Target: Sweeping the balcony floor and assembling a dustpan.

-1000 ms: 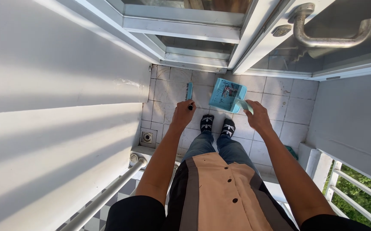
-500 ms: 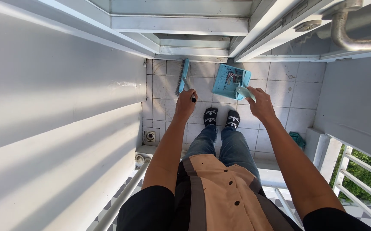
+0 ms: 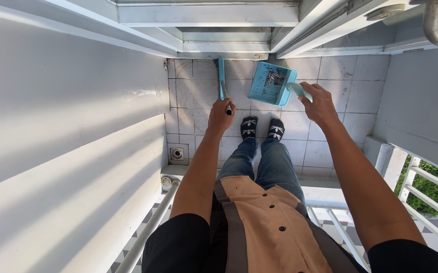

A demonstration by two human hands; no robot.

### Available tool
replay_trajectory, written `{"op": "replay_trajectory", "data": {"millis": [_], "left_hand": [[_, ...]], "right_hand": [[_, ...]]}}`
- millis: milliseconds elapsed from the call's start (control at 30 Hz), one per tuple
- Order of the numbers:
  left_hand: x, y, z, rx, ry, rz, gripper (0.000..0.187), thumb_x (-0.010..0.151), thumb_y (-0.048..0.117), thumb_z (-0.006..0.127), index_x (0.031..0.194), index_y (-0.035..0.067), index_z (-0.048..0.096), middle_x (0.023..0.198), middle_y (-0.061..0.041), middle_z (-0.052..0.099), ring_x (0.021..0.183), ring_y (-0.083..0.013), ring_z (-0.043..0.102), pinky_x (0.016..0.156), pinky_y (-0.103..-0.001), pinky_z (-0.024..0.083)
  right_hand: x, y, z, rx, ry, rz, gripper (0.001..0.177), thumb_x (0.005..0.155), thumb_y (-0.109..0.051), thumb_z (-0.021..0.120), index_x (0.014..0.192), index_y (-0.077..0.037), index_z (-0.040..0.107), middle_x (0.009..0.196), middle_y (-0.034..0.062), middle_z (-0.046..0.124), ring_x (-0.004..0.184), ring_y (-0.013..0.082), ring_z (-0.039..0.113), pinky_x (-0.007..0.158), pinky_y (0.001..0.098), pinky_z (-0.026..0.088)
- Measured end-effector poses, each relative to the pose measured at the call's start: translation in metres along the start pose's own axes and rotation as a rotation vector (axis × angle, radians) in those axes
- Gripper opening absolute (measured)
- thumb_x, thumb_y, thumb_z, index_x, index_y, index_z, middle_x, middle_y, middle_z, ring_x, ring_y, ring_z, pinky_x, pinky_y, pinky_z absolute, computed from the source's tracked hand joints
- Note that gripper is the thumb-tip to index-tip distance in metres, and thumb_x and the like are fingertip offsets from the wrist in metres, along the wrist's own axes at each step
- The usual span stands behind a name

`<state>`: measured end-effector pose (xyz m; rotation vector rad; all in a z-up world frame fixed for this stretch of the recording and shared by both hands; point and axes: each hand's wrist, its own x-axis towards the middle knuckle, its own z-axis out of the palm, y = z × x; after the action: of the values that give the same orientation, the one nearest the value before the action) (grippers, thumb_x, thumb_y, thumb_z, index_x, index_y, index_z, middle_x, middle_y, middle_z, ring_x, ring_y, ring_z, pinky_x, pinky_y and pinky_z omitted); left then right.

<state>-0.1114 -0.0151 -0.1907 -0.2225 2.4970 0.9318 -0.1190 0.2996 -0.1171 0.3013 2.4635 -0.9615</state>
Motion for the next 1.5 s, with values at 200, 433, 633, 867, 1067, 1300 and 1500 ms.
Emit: {"op": "replay_trajectory", "data": {"millis": [200, 433, 633, 867, 1067, 1300, 1500], "left_hand": [[-0.004, 0.004, 0.005, 0.030, -0.014, 0.022, 0.022, 0.096, 0.019, 0.061, 0.105, 0.004, 0.075, 0.104, -0.022, 0.069, 0.094, -0.0388, 0.070, 0.082, -0.046, 0.058], [0.003, 0.000, 0.014, 0.086, -0.079, 0.046, 0.025, 0.098, 0.018, 0.059, 0.110, 0.002, 0.075, 0.107, -0.022, 0.069, 0.095, -0.0356, 0.072, 0.083, -0.043, 0.060], [0.001, 0.014, 0.016, 0.105, -0.126, 0.076, 0.023, 0.093, 0.017, 0.063, 0.107, 0.004, 0.077, 0.101, -0.023, 0.069, 0.093, -0.0371, 0.070, 0.083, -0.046, 0.058], [0.000, 0.012, 0.037, 0.118, -0.154, 0.196, 0.021, 0.091, 0.018, 0.068, 0.103, 0.004, 0.077, 0.097, -0.021, 0.069, 0.092, -0.0362, 0.071, 0.087, -0.045, 0.058], [-0.008, 0.023, 0.044, 0.167, -0.223, 0.219, 0.019, 0.091, 0.020, 0.070, 0.100, 0.006, 0.079, 0.097, -0.019, 0.069, 0.093, -0.0348, 0.071, 0.086, -0.044, 0.058], [-0.006, 0.025, 0.062, 0.172, -0.291, 0.267, 0.016, 0.094, 0.018, 0.069, 0.099, 0.007, 0.078, 0.098, -0.016, 0.072, 0.093, -0.0294, 0.072, 0.085, -0.041, 0.060], [-0.016, 0.042, 0.055, 0.081, -0.320, 0.292, 0.016, 0.089, 0.018, 0.071, 0.098, 0.007, 0.078, 0.096, -0.014, 0.073, 0.084, -0.0270, 0.073, 0.077, -0.040, 0.060]], "right_hand": [[-0.002, 0.001, 0.000, -0.035, -0.015, 0.023, 0.041, 0.096, -0.013, 0.069, 0.137, -0.015, 0.064, 0.125, 0.0132, 0.068, 0.106, 0.0326, 0.070, 0.091, 0.0460, 0.056], [0.005, 0.010, 0.001, -0.006, -0.021, 0.119, 0.046, 0.095, -0.013, 0.068, 0.140, -0.019, 0.062, 0.129, 0.0119, 0.066, 0.112, 0.0323, 0.068, 0.096, 0.0450, 0.055], [0.001, 0.017, 0.003, 0.022, -0.029, 0.079, 0.047, 0.096, -0.013, 0.069, 0.142, -0.018, 0.061, 0.130, 0.0129, 0.067, 0.114, 0.0319, 0.068, 0.098, 0.0447, 0.055], [0.003, 0.022, 0.006, 0.002, -0.019, 0.051, 0.047, 0.094, -0.013, 0.070, 0.140, -0.018, 0.063, 0.133, 0.0132, 0.065, 0.116, 0.0341, 0.065, 0.098, 0.0454, 0.053], [-0.001, 0.023, 0.006, 0.005, -0.007, 0.023, 0.045, 0.094, -0.013, 0.071, 0.139, -0.017, 0.063, 0.132, 0.0143, 0.066, 0.117, 0.0343, 0.066, 0.099, 0.0454, 0.054], [-0.004, 0.017, 0.009, -0.012, -0.031, 0.143, 0.045, 0.094, -0.016, 0.068, 0.139, -0.020, 0.062, 0.136, 0.0086, 0.063, 0.118, 0.0302, 0.064, 0.099, 0.0437, 0.053], [-0.010, 0.011, 0.003, -0.010, -0.048, 0.126, 0.045, 0.096, -0.017, 0.067, 0.140, -0.022, 0.061, 0.136, 0.0080, 0.063, 0.119, 0.0311, 0.064, 0.102, 0.0459, 0.052]]}}
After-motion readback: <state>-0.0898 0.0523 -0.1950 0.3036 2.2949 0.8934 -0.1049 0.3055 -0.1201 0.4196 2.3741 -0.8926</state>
